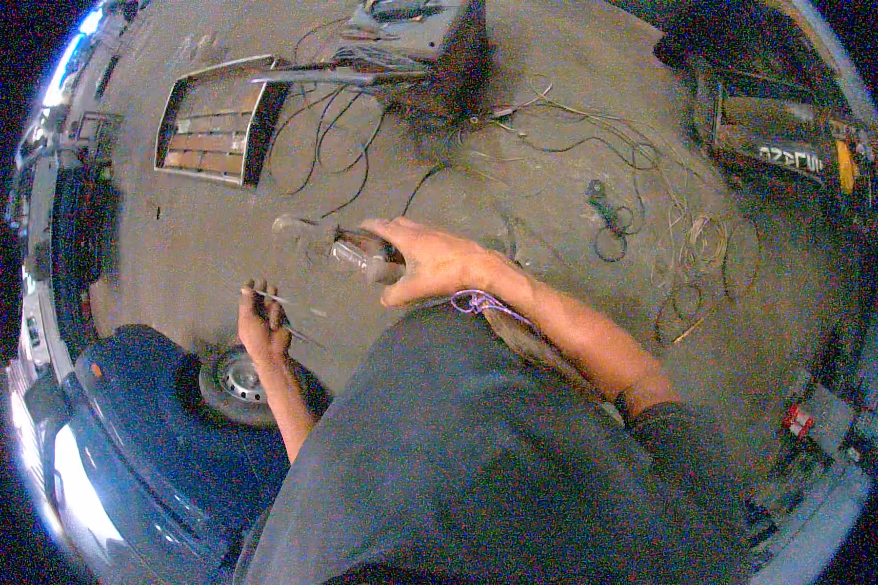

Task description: The person welds a rectangular metal frame using a handheld welding torch while seated on the floor. They hold a welding mask in the left hand and the torch in the right, producing sparks as they join metal pieces.

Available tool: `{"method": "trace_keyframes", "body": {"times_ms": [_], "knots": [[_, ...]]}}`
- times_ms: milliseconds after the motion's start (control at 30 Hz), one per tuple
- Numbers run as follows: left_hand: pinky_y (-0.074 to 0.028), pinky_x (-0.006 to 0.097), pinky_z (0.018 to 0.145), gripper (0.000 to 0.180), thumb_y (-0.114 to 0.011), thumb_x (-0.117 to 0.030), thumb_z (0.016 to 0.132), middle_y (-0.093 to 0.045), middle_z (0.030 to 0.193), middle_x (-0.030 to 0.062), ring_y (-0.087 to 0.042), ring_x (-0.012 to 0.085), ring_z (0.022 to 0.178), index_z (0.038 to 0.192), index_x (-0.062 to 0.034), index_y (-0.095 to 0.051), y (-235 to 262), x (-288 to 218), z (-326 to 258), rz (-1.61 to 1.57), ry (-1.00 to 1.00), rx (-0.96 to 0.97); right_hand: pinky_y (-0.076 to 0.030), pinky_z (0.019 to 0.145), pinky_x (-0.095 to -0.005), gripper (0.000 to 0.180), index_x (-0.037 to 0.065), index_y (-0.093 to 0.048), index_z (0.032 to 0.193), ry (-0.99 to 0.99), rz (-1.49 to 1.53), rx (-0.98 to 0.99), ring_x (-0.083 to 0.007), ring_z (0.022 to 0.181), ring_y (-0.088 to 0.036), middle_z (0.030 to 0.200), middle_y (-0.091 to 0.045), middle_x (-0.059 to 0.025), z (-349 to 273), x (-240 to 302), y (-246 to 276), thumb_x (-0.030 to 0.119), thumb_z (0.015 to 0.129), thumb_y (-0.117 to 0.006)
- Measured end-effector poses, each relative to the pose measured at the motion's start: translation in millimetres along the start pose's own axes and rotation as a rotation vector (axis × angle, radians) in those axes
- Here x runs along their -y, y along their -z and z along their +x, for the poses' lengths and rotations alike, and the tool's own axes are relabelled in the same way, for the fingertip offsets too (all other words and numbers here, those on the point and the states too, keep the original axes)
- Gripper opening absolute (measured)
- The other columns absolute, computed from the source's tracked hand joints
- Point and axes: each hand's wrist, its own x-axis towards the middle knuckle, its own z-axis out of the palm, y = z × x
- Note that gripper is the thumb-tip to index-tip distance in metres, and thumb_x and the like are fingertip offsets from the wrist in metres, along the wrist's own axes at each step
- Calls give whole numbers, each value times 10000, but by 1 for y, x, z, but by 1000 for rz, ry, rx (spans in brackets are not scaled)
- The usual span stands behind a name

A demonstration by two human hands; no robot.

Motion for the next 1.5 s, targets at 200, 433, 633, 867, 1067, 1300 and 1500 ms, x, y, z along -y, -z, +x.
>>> {"method": "trace_keyframes", "body": {"times_ms": [200, 433, 633, 867, 1067, 1300, 1500], "knots": [[-345, 214, 438, 386, -546, -284, 993, -613, 1201, 177, -609, 205, 946, 1242, 6, -490, 33, -42, 43, -127, -77, 20, -345, 1114, -422, 991, 53, -297, 1482, 19, -98, -113, -376, 1333, -416, 1426, -423, -251, 19, 10, -41, 340, 661, -774], [-366, 220, 415, 204, -556, -191, 983, -624, 1179, 195, -651, 290, 998, 1090, -28, -496, 11, -53, 20, -408, -227, 39, -409, 1032, -422, 946, 60, -314, 1468, -83, -196, -146, -374, 1203, -498, 1313, -486, -227, -2, 32, -59, 228, 660, -776], [-351, 213, 393, 117, -520, -142, 992, -640, 1138, 208, -676, 305, 957, 1063, -53, -488, 0, -64, 29, -387, -285, 159, -456, 934, -437, 953, 72, -308, 1473, 44, -372, -237, -379, 1073, -534, 1181, -517, -210, 18, 32, -65, 203, 654, -777], [-347, 207, 380, 117, -498, -121, 1001, -632, 1139, 239, -691, 310, 928, 1096, -64, -461, -35, -68, 26, -334, -317, 221, -465, 907, -441, 931, 88, -329, 1475, -49, -410, -225, -389, 1051, -552, 1149, -538, -199, 25, 43, -53, 173, 660, -769], [-352, 217, 384, 128, -481, -115, 1007, -623, 1150, 255, -691, 312, 934, 1118, -66, -441, -41, -64, 18, -316, -315, 261, -447, 991, -422, 902, 83, -339, 1470, -69, -375, -263, -396, 1160, -535, 1283, -528, -208, 19, 52, -59, 180, 679, -761], [-345, 210, 386, 125, -488, -123, 1007, -631, 1143, 244, -694, 298, 928, 1109, -70, -437, -49, -61, 15, -206, -285, 241, -435, 1020, -428, 897, 61, -342, 1462, 21, -363, -278, -395, 1186, -524, 1294, -524, -221, 22, 39, -61, 242, 697, -774], [-333, 196, 388, 186, -529, -153, 995, -637, 1153, 228, -698, 285, 907, 1121, -43, -447, -51, -60, 21, -162, -276, 292, -381, 1077, -426, 930, 70, -333, 1472, -109, -294, -216, -383, 1288, -462, 1391, -472, -223, 24, 46, -61, 247, 681, -789]]}}
